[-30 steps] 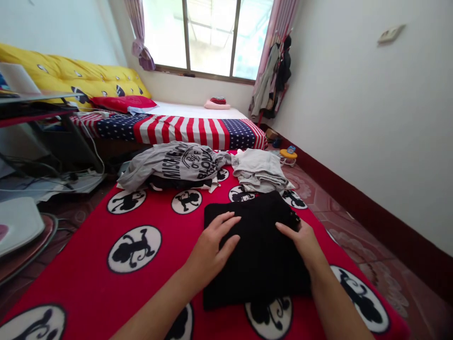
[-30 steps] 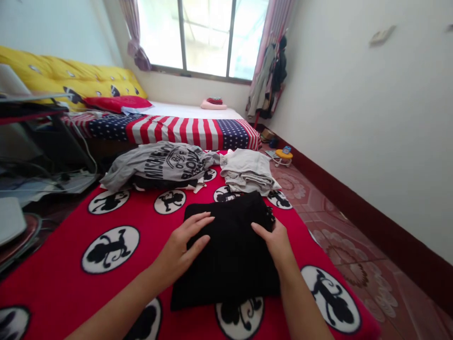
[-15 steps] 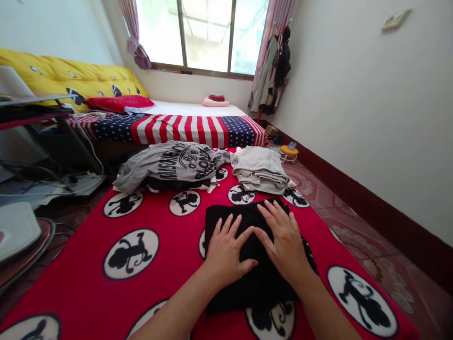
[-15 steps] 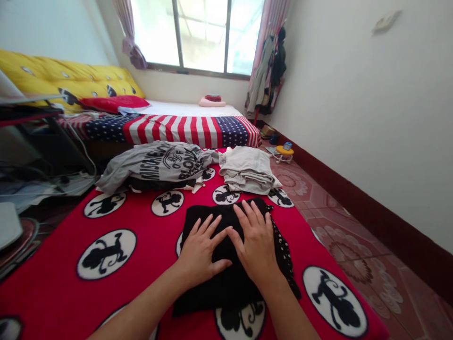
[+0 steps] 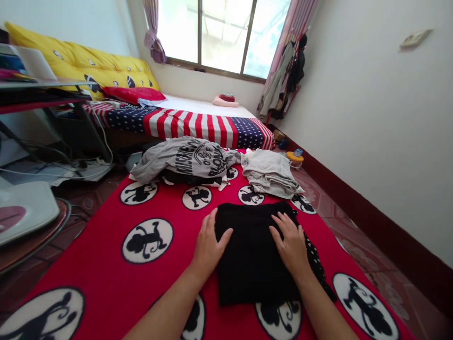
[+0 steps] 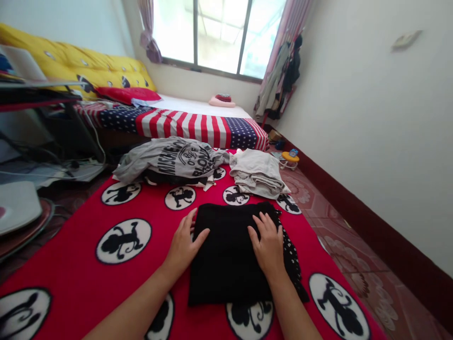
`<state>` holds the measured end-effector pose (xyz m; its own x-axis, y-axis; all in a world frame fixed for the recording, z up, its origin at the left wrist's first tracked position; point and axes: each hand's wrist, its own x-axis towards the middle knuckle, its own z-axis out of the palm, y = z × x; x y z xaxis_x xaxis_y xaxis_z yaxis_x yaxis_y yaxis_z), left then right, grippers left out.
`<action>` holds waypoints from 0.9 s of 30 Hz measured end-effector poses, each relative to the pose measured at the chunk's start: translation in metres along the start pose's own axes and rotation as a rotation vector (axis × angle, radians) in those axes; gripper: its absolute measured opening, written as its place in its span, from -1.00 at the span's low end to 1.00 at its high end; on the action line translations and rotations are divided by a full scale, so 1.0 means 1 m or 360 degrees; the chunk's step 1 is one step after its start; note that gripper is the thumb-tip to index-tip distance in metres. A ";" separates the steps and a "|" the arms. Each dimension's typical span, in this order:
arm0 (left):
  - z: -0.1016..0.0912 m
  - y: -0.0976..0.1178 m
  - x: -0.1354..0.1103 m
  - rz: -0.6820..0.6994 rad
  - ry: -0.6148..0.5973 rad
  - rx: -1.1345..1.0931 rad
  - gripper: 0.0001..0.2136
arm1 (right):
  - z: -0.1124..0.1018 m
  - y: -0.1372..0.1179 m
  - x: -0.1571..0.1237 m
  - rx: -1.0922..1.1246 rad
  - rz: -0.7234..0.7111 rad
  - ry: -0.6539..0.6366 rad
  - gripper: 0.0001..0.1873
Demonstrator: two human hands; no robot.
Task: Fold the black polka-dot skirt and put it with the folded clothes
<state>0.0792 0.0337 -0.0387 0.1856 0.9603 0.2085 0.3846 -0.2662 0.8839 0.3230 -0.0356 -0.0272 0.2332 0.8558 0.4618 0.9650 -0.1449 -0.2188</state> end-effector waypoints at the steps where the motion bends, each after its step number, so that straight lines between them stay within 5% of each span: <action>1: -0.002 0.001 0.001 -0.0118 0.0006 -0.0199 -0.32 | -0.002 -0.002 -0.002 0.0032 -0.0004 0.0115 -0.55; 4: -0.008 0.008 0.000 -0.0383 -0.0164 -0.0963 -0.32 | -0.019 -0.020 -0.010 0.0166 0.0031 0.0201 -0.56; 7: -0.012 0.021 -0.007 -0.0331 -0.0380 -0.1578 -0.43 | -0.046 -0.051 -0.018 0.0315 0.0140 -0.0180 -0.49; 10: -0.011 0.035 -0.020 -0.0049 -0.0731 -0.1699 -0.46 | -0.072 -0.076 -0.020 0.0438 0.0229 -0.0533 -0.22; 14: -0.001 0.049 -0.039 0.0288 -0.1036 -0.1452 -0.48 | -0.082 -0.081 -0.018 0.0533 0.0493 -0.0590 -0.03; 19: 0.012 0.054 -0.035 0.0379 -0.1089 -0.1267 -0.57 | -0.071 -0.053 -0.027 0.1023 0.0776 -0.0387 -0.35; 23: 0.011 0.044 -0.006 0.0494 -0.0652 -0.0687 -0.73 | -0.102 -0.032 -0.024 0.1438 0.1202 -0.0332 -0.38; 27: 0.014 0.017 0.013 0.0585 -0.0415 0.0029 -0.68 | -0.155 -0.006 -0.007 0.1500 0.1568 0.0046 -0.53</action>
<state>0.1006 0.0409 -0.0268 0.5334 0.7491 0.3929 0.2658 -0.5894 0.7629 0.3341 -0.1181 0.1039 0.7844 0.5835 -0.2103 -0.0463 -0.2830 -0.9580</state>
